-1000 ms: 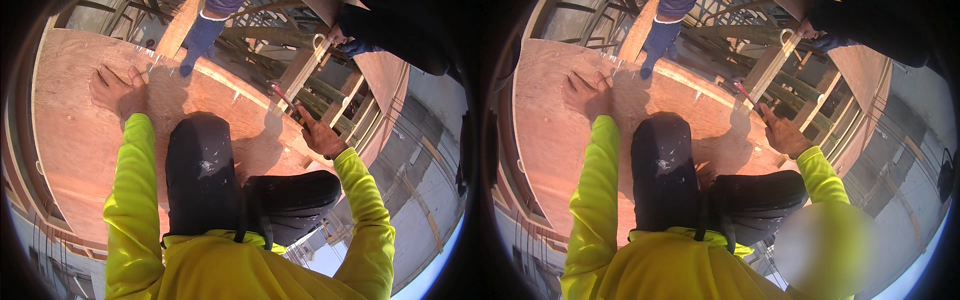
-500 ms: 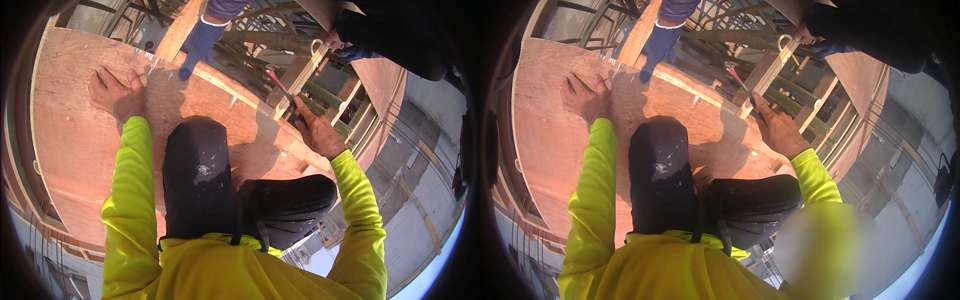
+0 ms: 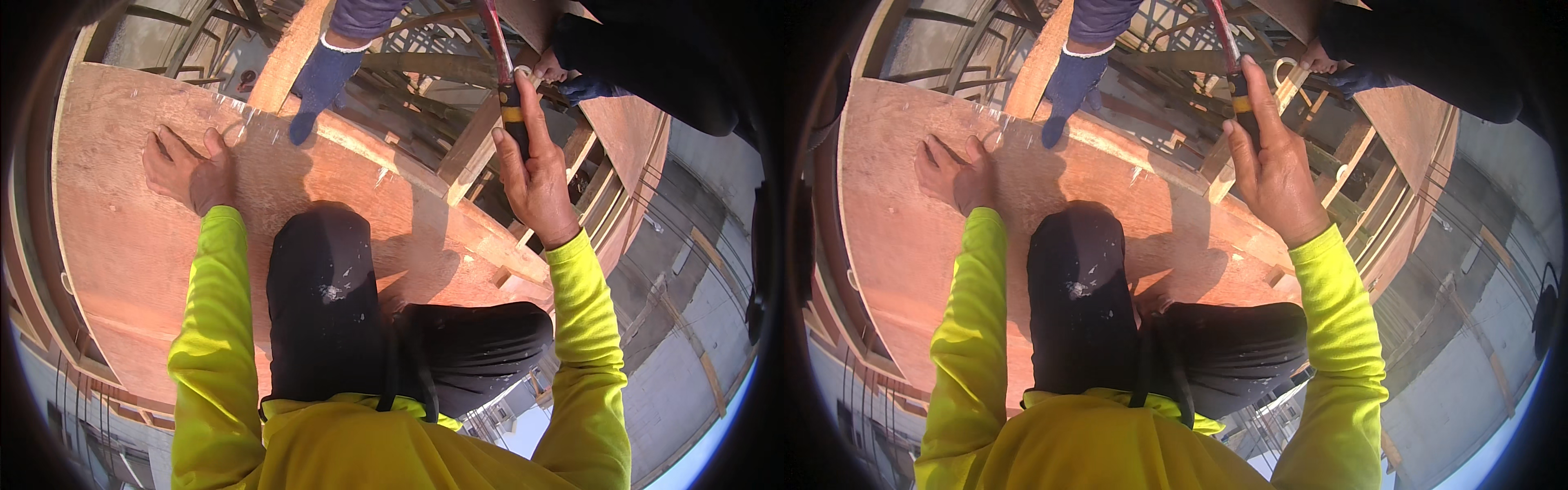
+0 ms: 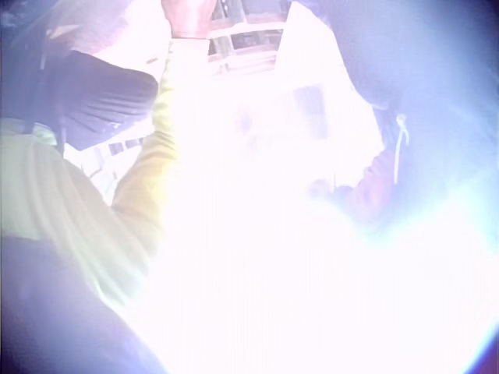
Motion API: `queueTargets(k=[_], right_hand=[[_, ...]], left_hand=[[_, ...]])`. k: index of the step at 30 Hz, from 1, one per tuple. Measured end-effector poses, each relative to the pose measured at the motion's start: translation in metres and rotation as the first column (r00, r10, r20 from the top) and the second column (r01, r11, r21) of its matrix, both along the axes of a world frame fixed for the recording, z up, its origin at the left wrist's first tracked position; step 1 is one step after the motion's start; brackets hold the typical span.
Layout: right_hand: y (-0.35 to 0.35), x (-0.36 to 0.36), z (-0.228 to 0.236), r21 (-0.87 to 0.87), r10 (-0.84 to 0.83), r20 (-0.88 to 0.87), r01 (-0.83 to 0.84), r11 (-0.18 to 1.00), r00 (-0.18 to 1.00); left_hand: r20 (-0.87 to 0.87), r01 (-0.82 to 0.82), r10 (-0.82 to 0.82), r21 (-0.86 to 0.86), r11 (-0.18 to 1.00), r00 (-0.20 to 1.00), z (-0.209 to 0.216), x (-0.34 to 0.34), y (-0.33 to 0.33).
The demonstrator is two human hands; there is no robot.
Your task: The person hammers nails into wooden planks to secure them to a plywood floor, then uses a hand saw to cut a wooden plank to size. The person works on a partially constructed wooden frame on an outdoor rooftop.
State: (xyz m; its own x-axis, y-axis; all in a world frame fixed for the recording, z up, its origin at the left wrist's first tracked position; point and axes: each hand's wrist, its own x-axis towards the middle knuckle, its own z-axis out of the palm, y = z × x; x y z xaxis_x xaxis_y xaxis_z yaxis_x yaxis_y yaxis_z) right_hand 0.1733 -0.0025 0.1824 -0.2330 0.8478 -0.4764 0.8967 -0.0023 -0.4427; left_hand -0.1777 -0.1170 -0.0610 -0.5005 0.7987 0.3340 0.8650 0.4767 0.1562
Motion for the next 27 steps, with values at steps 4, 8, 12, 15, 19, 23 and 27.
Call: queueTargets(k=[4,8,12,15,19,23,27], right_hand=[[-0.075,0.066,-0.021,-0.214,0.098,0.116,-0.071,0.974,0.988],[-0.055,0.079,-0.008,-0.410,0.262,0.201,-0.161,0.898,0.944],[-0.011,0.010,-0.008,0.092,-0.067,-0.026,0.069,0.993,0.997],[-0.074,0.052,-0.019,0.099,-0.059,0.049,0.054,0.994,0.997],[-0.085,0.102,-0.019,-0.117,0.454,0.296,-0.439,0.891,0.841],[-0.023,0.026,-0.003,-0.039,-0.084,0.051,0.086,0.996,0.995],[-0.074,0.074,-0.025,-0.151,-0.044,0.129,0.064,0.987,0.991]], left_hand=[[0.064,-0.005,0.006,-0.010,1.000,0.998,0.003,0.003,0.011],[0.074,0.001,-0.002,0.015,1.000,0.997,0.003,0.005,0.009],[0.079,0.008,-0.008,0.004,1.000,0.997,0.001,0.001,-0.002],[0.080,0.044,-0.044,-0.011,0.999,0.996,-0.001,0.003,0.002],[0.060,0.006,-0.010,0.063,0.998,0.998,-0.006,0.002,0.023],[0.052,0.023,-0.023,0.011,1.000,0.998,-0.002,0.002,0.006],[0.078,0.072,-0.070,-0.024,0.997,0.994,0.003,0.000,-0.005]])
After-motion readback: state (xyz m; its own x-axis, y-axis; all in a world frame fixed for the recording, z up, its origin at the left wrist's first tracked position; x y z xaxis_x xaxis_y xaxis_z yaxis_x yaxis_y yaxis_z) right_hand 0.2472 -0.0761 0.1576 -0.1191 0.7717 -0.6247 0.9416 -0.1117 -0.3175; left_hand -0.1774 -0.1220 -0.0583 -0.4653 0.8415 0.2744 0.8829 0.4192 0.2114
